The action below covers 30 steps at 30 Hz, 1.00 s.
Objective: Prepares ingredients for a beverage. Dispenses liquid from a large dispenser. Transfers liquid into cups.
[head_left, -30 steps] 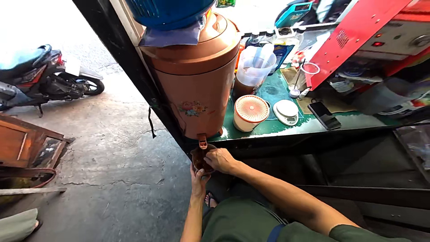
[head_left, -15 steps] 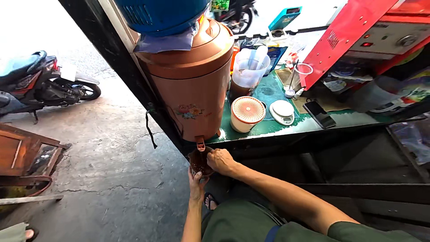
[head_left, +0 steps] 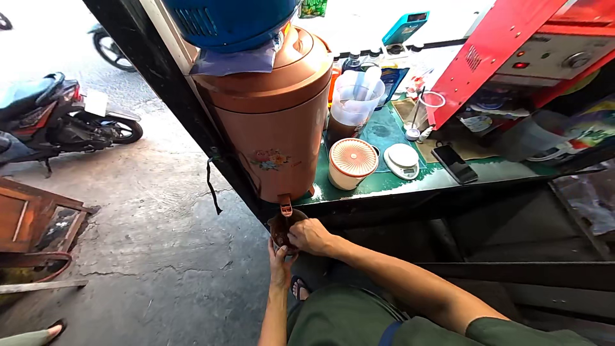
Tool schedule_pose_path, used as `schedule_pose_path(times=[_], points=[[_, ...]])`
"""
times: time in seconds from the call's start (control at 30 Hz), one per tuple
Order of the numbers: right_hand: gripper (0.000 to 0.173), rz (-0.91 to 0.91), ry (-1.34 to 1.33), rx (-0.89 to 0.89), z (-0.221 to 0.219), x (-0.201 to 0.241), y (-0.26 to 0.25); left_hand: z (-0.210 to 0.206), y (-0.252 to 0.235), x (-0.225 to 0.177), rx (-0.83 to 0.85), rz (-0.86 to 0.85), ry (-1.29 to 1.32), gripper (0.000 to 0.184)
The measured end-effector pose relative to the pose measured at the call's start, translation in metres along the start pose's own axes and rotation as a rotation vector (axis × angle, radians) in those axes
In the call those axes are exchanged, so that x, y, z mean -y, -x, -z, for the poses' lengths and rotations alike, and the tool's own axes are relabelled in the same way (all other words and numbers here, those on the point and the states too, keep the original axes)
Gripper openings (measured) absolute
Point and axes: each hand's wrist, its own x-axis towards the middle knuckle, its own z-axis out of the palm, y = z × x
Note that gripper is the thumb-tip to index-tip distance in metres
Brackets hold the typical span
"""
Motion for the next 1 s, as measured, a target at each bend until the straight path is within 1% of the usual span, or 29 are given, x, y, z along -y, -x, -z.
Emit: schedule_pose_path(times=[0.07, 0.1, 0.13, 0.17, 0.23, 0.27, 0.3, 0.37, 0.43, 0.5, 0.6, 0.63, 0.67, 0.7, 0.77, 0.8, 0.87, 0.93, 0.97, 1.0], points=[[0.042, -0.1, -0.002, -0.137, -0.001, -0.01, -0.01, 0.0, 0.001, 0.0, -0.008, -0.003, 0.01, 0.122], [0.041, -0.139, 0.025, -0.17, -0.003, -0.013, -0.012, 0.0, 0.001, 0.0, -0.008, -0.002, 0.016, 0.122], [0.04, -0.154, 0.059, -0.16, -0.005, -0.014, -0.012, -0.001, 0.001, -0.001, -0.009, -0.001, 0.018, 0.123], [0.038, -0.142, 0.088, -0.114, -0.006, -0.012, -0.008, -0.001, 0.0, -0.001, -0.008, 0.002, 0.019, 0.123], [0.037, -0.056, 0.105, 0.024, -0.005, -0.002, 0.004, -0.001, 0.001, -0.001, 0.002, -0.001, 0.01, 0.12], [0.038, 0.003, 0.089, 0.057, -0.003, 0.0, 0.007, -0.002, 0.001, 0.0, 0.005, -0.004, 0.0, 0.119], [0.039, 0.041, 0.056, 0.049, 0.0, 0.001, 0.008, -0.002, 0.001, 0.0, 0.009, -0.004, -0.008, 0.118], [0.042, 0.003, -0.008, -0.065, 0.003, -0.004, 0.0, -0.002, 0.002, 0.001, 0.006, 0.0, -0.008, 0.117], [0.042, -0.111, 0.004, -0.154, 0.003, -0.013, -0.01, -0.002, 0.002, 0.001, 0.0, 0.008, -0.009, 0.116], [0.039, -0.148, 0.076, -0.111, 0.001, -0.014, -0.009, -0.001, 0.001, 0.0, 0.004, 0.009, -0.002, 0.116], [0.037, -0.003, 0.102, 0.054, 0.001, -0.003, 0.007, -0.003, 0.001, 0.001, 0.012, 0.005, -0.005, 0.119], [0.038, 0.045, 0.081, 0.067, 0.001, -0.002, 0.008, -0.003, 0.001, 0.001, 0.013, 0.004, -0.012, 0.118], [0.039, 0.053, 0.048, 0.037, 0.002, -0.004, 0.006, -0.004, 0.001, 0.002, 0.016, 0.004, -0.012, 0.118], [0.041, 0.021, 0.018, -0.021, 0.003, -0.007, 0.002, -0.004, 0.001, 0.002, 0.016, 0.007, -0.01, 0.118], [0.043, -0.095, 0.011, -0.133, 0.002, -0.016, -0.008, -0.004, 0.002, 0.002, 0.008, 0.015, 0.003, 0.117], [0.042, -0.13, 0.039, -0.148, 0.001, -0.019, -0.01, -0.003, 0.003, 0.001, 0.005, 0.015, 0.008, 0.115], [0.038, -0.109, 0.1, -0.078, -0.002, -0.014, -0.004, -0.003, 0.002, 0.001, 0.004, 0.011, 0.01, 0.116], [0.037, -0.008, 0.097, 0.039, -0.002, -0.006, 0.008, -0.003, 0.002, 0.002, 0.01, 0.008, 0.004, 0.12], [0.038, 0.044, 0.074, 0.07, 0.0, -0.004, 0.009, -0.003, 0.002, 0.002, 0.01, 0.005, -0.005, 0.119], [0.04, 0.063, 0.041, 0.054, 0.001, -0.004, 0.008, -0.003, 0.002, 0.001, 0.007, 0.004, -0.01, 0.116]])
